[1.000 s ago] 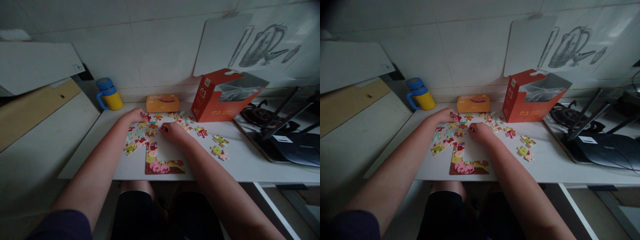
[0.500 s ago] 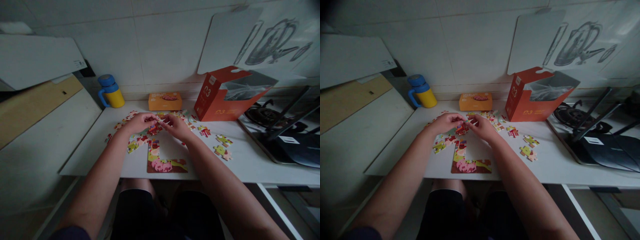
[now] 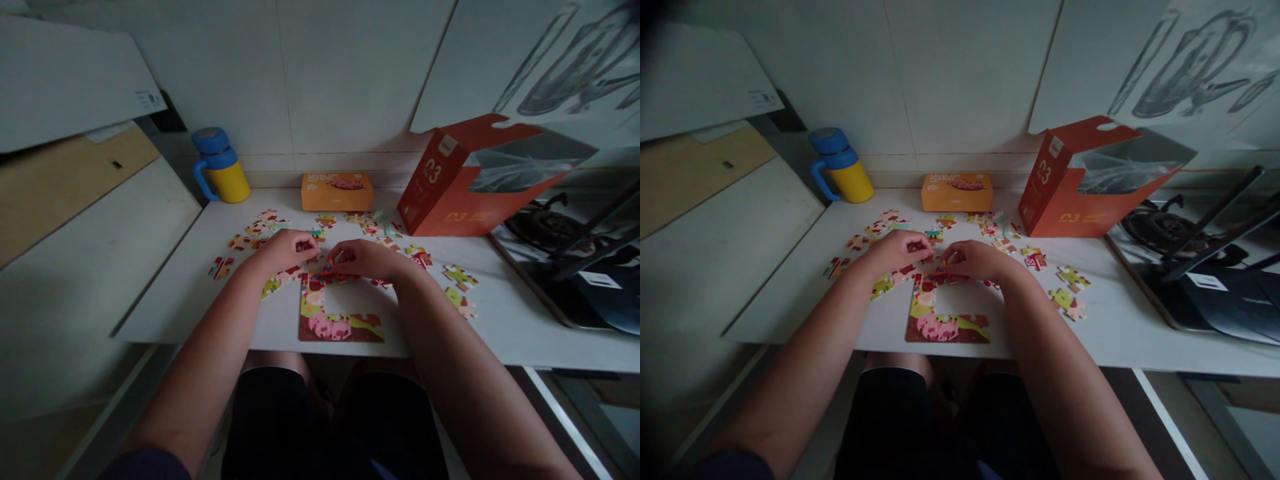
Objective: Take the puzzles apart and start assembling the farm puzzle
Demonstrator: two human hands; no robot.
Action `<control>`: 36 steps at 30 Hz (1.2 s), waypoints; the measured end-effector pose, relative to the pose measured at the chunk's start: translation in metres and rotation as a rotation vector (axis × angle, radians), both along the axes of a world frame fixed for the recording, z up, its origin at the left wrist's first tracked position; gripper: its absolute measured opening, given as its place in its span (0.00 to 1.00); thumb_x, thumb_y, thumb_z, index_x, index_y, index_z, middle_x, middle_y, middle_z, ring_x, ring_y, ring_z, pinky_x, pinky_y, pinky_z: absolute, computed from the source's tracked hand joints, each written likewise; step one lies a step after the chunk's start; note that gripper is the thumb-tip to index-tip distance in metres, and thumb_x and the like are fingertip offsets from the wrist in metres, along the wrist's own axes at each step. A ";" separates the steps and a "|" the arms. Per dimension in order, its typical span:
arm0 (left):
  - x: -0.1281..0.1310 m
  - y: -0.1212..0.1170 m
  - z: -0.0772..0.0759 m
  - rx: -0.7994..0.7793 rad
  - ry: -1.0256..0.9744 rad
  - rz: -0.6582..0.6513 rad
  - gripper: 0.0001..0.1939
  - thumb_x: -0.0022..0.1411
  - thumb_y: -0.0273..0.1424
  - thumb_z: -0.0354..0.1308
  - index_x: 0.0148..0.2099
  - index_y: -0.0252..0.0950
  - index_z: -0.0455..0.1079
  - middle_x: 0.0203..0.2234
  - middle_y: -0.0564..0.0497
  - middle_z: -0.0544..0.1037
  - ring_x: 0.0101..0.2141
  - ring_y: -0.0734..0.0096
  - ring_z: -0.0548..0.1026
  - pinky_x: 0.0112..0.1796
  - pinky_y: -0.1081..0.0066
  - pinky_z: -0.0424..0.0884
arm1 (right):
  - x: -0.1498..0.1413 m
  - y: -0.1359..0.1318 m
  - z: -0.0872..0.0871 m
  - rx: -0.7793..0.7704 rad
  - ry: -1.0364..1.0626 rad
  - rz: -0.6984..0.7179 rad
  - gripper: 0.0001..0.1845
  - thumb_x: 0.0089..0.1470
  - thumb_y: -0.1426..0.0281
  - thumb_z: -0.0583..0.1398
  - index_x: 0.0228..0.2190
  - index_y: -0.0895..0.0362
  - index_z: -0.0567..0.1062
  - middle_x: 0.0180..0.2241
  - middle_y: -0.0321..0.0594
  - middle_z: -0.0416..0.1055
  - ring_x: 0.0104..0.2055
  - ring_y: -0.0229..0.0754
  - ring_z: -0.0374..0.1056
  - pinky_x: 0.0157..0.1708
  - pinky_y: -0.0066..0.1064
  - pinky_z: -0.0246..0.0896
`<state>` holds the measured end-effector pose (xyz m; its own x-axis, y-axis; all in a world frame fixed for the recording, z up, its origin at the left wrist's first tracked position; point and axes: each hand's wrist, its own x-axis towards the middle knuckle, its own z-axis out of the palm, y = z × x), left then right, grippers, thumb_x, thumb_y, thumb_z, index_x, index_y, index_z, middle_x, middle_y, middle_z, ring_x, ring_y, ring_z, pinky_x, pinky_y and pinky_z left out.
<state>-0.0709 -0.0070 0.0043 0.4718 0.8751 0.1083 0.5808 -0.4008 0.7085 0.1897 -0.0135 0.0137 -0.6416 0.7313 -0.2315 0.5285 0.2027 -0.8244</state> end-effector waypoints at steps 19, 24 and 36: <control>0.001 0.006 -0.001 -0.014 0.253 -0.278 0.06 0.59 0.32 0.70 0.31 0.37 0.78 0.28 0.53 0.79 0.33 0.69 0.74 0.38 0.69 0.64 | -0.015 -0.012 0.006 0.294 -0.286 -0.045 0.08 0.53 0.64 0.68 0.34 0.54 0.81 0.33 0.39 0.81 0.31 0.40 0.72 0.31 0.31 0.59; 0.000 0.006 -0.002 -0.031 0.257 -0.268 0.06 0.58 0.32 0.70 0.32 0.37 0.78 0.29 0.53 0.79 0.33 0.70 0.74 0.37 0.70 0.63 | -0.017 -0.013 0.003 0.345 -0.289 -0.052 0.09 0.52 0.66 0.69 0.35 0.55 0.80 0.33 0.39 0.81 0.30 0.39 0.70 0.30 0.30 0.57; 0.005 0.000 0.002 0.140 0.236 -0.170 0.19 0.69 0.38 0.58 0.25 0.36 0.67 0.21 0.56 0.68 0.25 0.73 0.64 0.30 0.69 0.56 | -0.010 0.001 -0.001 0.569 -0.223 -0.289 0.10 0.63 0.63 0.62 0.33 0.56 0.79 0.28 0.39 0.77 0.27 0.38 0.65 0.29 0.31 0.50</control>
